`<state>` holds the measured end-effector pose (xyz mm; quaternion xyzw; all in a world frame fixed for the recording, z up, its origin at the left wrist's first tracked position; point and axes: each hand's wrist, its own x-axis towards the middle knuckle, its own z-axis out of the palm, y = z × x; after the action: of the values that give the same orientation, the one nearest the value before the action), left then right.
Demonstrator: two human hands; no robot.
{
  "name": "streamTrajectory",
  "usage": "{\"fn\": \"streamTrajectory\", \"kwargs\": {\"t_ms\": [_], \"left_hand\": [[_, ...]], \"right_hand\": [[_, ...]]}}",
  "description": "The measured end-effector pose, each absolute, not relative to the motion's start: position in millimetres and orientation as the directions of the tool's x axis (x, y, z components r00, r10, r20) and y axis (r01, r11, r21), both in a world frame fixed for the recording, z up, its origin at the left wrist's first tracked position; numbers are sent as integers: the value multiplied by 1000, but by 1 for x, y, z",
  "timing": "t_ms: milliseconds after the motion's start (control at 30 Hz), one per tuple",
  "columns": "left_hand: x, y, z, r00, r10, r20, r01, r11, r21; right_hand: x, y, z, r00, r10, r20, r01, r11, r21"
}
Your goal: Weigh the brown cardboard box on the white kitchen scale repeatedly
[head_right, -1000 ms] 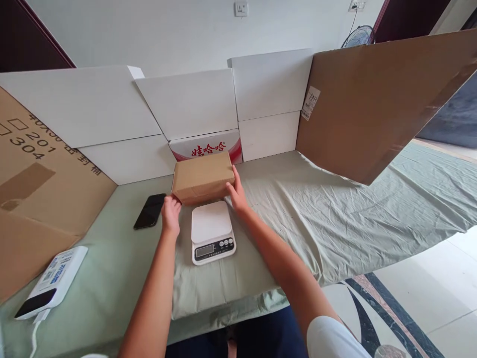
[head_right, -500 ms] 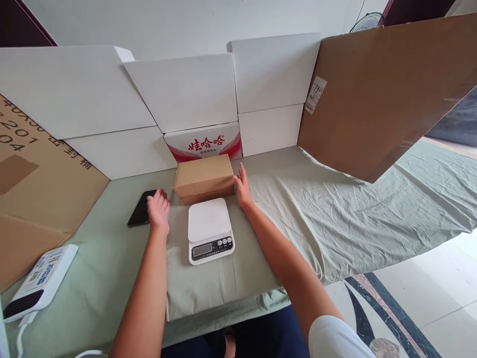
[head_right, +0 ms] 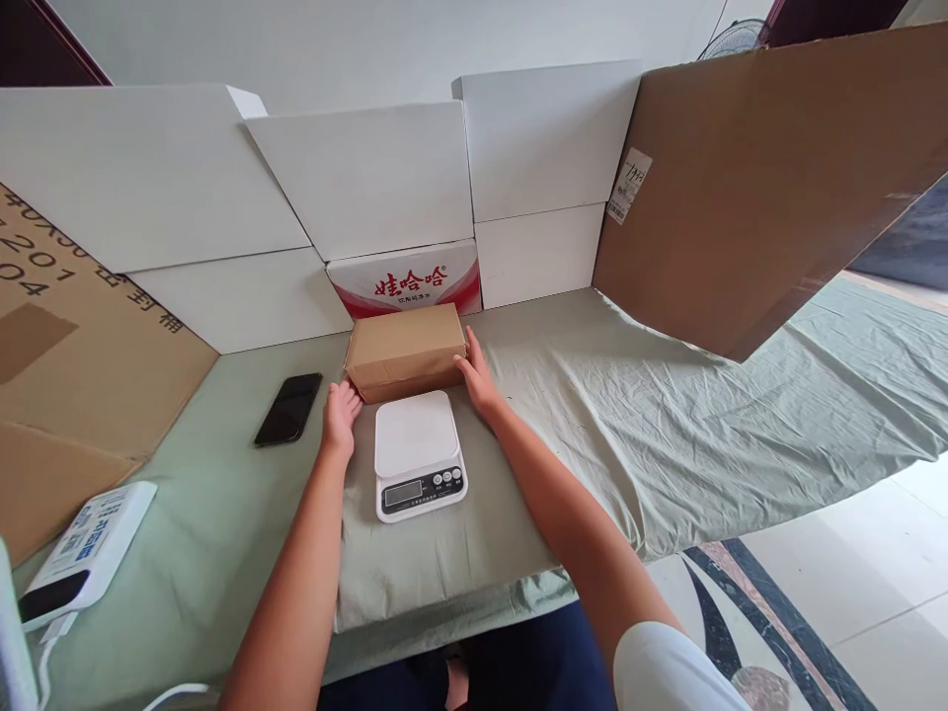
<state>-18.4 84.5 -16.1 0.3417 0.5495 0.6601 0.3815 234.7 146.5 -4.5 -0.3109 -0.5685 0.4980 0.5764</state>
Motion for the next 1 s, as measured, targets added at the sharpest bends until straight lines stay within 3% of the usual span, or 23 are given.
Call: {"fn": "streamTrajectory", "kwargs": {"t_ms": [233, 400, 633, 1000], "left_hand": [[-9, 61, 5, -457, 828, 325, 10, -360, 933], [3, 0, 7, -466, 772, 432, 62, -459, 887], [14, -71, -22, -484, 807, 337, 6, -383, 924], [18, -73, -23, -531, 813, 237, -67, -319, 945]], "right_hand": [[236, 124, 17, -93, 857, 507, -133, 493, -859], [250, 72, 20, -98, 834, 543, -63, 540, -840], [267, 19, -5, -121, 825, 552, 13, 557, -830], [267, 17, -4, -98, 833, 544, 87, 552, -830]]}}
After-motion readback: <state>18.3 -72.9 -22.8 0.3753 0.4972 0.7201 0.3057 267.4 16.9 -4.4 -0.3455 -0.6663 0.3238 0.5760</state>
